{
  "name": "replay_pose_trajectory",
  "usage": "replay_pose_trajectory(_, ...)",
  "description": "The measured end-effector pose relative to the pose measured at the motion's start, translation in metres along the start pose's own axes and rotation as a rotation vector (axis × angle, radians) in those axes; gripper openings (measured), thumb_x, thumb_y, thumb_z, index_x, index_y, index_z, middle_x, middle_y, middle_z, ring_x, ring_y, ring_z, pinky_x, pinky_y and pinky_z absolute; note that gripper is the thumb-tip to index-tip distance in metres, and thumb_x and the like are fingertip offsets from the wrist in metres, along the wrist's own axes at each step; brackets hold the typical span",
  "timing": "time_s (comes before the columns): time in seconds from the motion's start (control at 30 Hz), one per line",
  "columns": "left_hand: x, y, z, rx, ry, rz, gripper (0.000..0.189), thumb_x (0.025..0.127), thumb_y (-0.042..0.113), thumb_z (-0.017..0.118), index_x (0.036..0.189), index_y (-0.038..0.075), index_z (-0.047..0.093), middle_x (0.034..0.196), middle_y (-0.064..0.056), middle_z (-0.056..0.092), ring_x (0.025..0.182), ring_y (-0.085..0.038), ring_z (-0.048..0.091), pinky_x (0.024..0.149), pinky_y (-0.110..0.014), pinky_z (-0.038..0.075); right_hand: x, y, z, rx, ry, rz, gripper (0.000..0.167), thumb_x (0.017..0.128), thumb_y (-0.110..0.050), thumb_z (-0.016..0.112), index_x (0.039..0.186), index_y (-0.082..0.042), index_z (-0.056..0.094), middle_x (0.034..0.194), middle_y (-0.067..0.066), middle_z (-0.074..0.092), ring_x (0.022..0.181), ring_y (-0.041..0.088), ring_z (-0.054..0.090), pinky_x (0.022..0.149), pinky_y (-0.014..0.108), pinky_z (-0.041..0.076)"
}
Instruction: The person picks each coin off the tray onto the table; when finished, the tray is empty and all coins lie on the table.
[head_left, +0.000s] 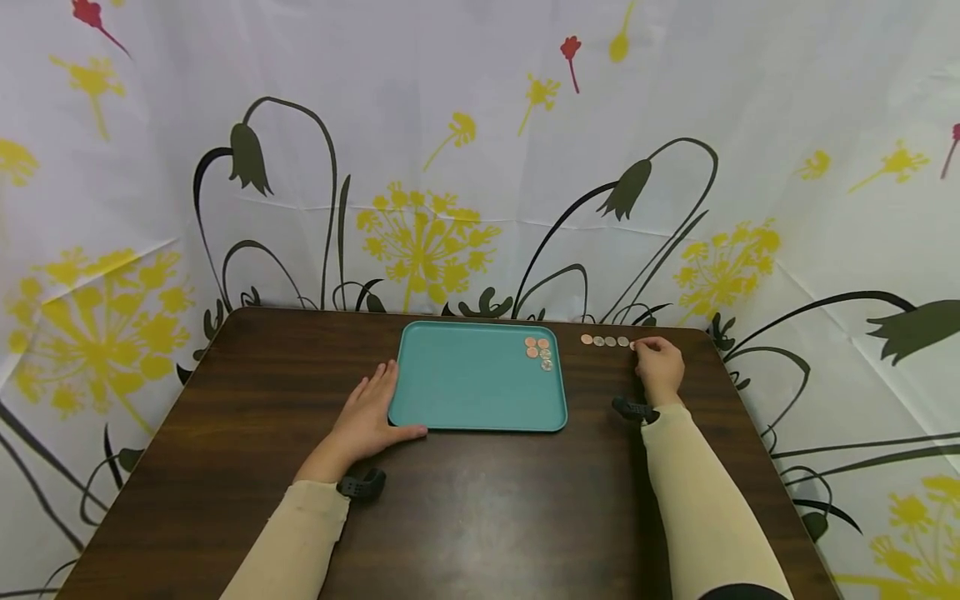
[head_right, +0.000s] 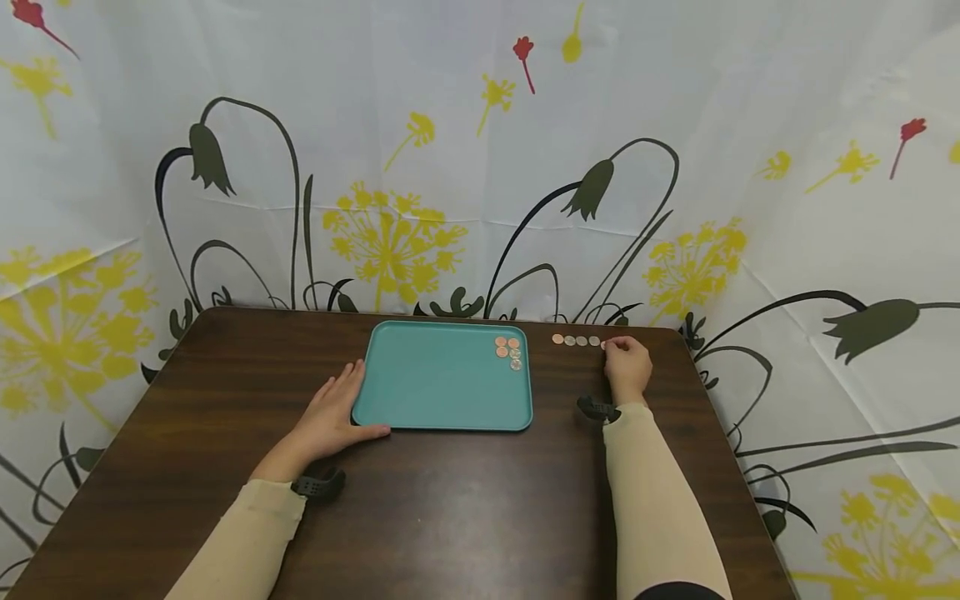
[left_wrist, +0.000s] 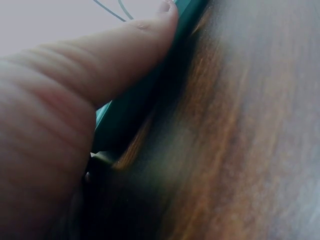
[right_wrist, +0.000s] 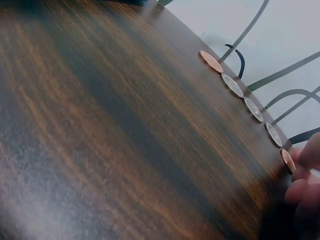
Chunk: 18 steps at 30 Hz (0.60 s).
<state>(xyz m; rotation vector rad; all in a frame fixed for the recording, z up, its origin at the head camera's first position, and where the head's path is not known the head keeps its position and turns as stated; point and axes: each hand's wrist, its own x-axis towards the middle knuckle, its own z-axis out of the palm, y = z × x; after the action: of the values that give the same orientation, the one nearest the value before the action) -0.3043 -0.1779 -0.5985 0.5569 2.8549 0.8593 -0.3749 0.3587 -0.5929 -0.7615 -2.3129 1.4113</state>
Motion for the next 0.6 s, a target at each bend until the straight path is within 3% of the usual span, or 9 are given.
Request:
replay_pose_trajectory(0.2,-0.0007,-0.0026,0.0009,-0.012,0.019,0.012,0.138,0.085,0.075,0.081,0.173,-0.005,0.010,0.181,-0.028,0.012,0.170,-0.046,0.012,0.135,-0.067,0.011,0.0016,0.0015,0.0013,-0.066,-0.069,-0.046,0.024,0.105,-0.024,0.066,0.117,-0.018,0.086,0.062,-0.005,0.064,0.055,0.011,0.054,0.055,0.026,0.044)
replay_pose_trajectory(0.37,-0.0002,-0.0024,0.0027,-0.001,0.018,0.008,0.137,0.086,0.072,0.082,0.173,-0.004,0.010,0.181,-0.027,0.013,0.169,-0.046,0.013,0.135,-0.067,0.011,0.0006,0.0024,0.0008,-0.083,-0.064,-0.055,0.025,0.105,-0.023,0.064,0.111,-0.017,0.087,0.064,-0.004,0.064,0.054,0.012,0.054,0.055,0.027,0.045)
replay_pose_trajectory(0.6,0.0012,-0.0007,0.0029,0.019,0.004,-0.010,0.135,0.087,0.070,0.082,0.174,-0.004,0.010,0.182,-0.025,0.012,0.170,-0.044,0.012,0.136,-0.066,0.010,-0.0014,0.0037,0.0001,0.002,-0.039,-0.059,0.024,0.104,-0.016,0.066,0.118,-0.006,0.082,0.101,0.008,0.077,0.051,0.004,0.054,0.054,0.019,0.048)
